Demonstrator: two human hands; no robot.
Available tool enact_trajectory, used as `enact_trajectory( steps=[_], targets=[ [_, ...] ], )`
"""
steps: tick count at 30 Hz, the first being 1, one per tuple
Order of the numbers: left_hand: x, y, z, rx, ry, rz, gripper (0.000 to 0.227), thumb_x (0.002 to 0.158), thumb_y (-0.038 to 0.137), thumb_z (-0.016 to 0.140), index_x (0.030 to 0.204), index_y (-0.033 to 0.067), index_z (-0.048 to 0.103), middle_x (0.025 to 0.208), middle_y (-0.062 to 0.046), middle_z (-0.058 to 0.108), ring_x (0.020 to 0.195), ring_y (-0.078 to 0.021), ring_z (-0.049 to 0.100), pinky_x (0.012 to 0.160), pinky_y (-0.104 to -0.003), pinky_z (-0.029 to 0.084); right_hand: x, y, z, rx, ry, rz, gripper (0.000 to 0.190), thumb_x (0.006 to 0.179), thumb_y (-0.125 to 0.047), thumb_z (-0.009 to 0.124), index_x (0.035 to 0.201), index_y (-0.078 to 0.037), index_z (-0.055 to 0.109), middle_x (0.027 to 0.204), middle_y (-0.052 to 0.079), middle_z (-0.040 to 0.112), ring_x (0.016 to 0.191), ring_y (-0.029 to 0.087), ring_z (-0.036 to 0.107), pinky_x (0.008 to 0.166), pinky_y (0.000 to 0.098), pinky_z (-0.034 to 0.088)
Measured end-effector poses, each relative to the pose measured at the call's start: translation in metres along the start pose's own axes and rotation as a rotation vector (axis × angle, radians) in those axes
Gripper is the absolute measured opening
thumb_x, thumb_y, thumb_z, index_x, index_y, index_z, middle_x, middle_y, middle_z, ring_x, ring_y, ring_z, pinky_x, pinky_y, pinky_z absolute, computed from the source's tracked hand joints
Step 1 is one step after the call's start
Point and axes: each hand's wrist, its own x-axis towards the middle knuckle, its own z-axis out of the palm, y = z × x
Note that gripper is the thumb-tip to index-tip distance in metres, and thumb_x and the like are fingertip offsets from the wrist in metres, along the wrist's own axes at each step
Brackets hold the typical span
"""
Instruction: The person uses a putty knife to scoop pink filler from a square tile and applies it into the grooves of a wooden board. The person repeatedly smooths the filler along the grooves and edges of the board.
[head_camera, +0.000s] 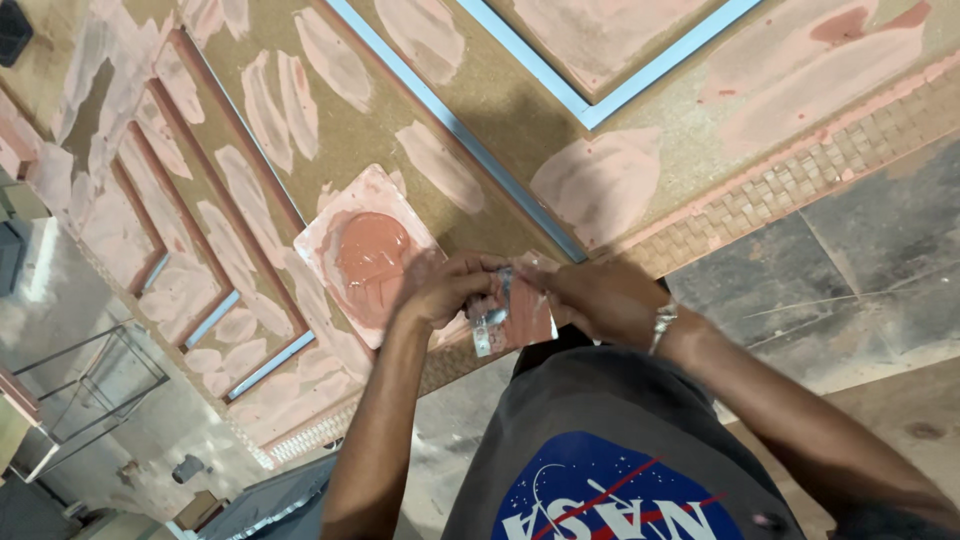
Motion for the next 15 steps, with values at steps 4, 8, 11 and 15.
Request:
enact_trajectory(
  steps=[4, 8, 11, 15],
  targets=[
    [0.013, -0.013, -0.005, -0.138, 0.285, 0.019, 0.037, 0.093, 0.003, 0.059, 0.128, -0.0071, 0.067, 0.091, -0.008, 0.071, 0.075, -0.0132, 0.065, 0.064, -0.025, 0.052, -0.001, 0.011, 0.030, 0.212, 0.109, -0.229, 0.074, 0.088, -0.011, 0.063, 0.157, -0.022, 0.040, 0.093, 0.008, 0.074, 0.071, 0.027, 0.068, 0.063, 0.0410, 0.053],
    [0.017, -0.030, -0.019, -0.542, 0.551, 0.163, 0.030, 0.091, 0.006, 0.056, 0.119, -0.0026, 0.064, 0.101, -0.011, 0.069, 0.087, -0.0196, 0.068, 0.074, -0.033, 0.058, 0.009, 0.047, 0.051, 0.956, -0.207, -0.068, 0.066, 0.099, -0.009, 0.050, 0.163, -0.020, 0.037, 0.094, 0.005, 0.078, 0.059, 0.014, 0.065, 0.058, 0.0275, 0.058],
    [0.006, -0.026, -0.024, -0.696, 0.590, 0.276, 0.036, 0.084, 0.005, 0.052, 0.118, 0.0036, 0.062, 0.105, -0.012, 0.067, 0.089, -0.0230, 0.068, 0.075, -0.038, 0.059, 0.041, 0.071, 0.072, 1.198, -0.071, 0.241, 0.072, 0.098, -0.012, 0.056, 0.161, -0.019, 0.021, 0.089, 0.005, 0.075, 0.060, 0.009, 0.065, 0.051, 0.0257, 0.054],
    [-0.001, -0.024, -0.029, -0.798, 0.641, 0.232, 0.045, 0.078, 0.006, 0.048, 0.121, 0.0067, 0.062, 0.103, -0.011, 0.068, 0.089, -0.0245, 0.069, 0.077, -0.042, 0.060, 0.088, 0.081, 0.108, 1.230, 0.143, 0.300, 0.076, 0.098, -0.007, 0.058, 0.166, -0.010, 0.024, 0.089, 0.010, 0.069, 0.063, 0.012, 0.063, 0.056, 0.0275, 0.051]
  ],
)
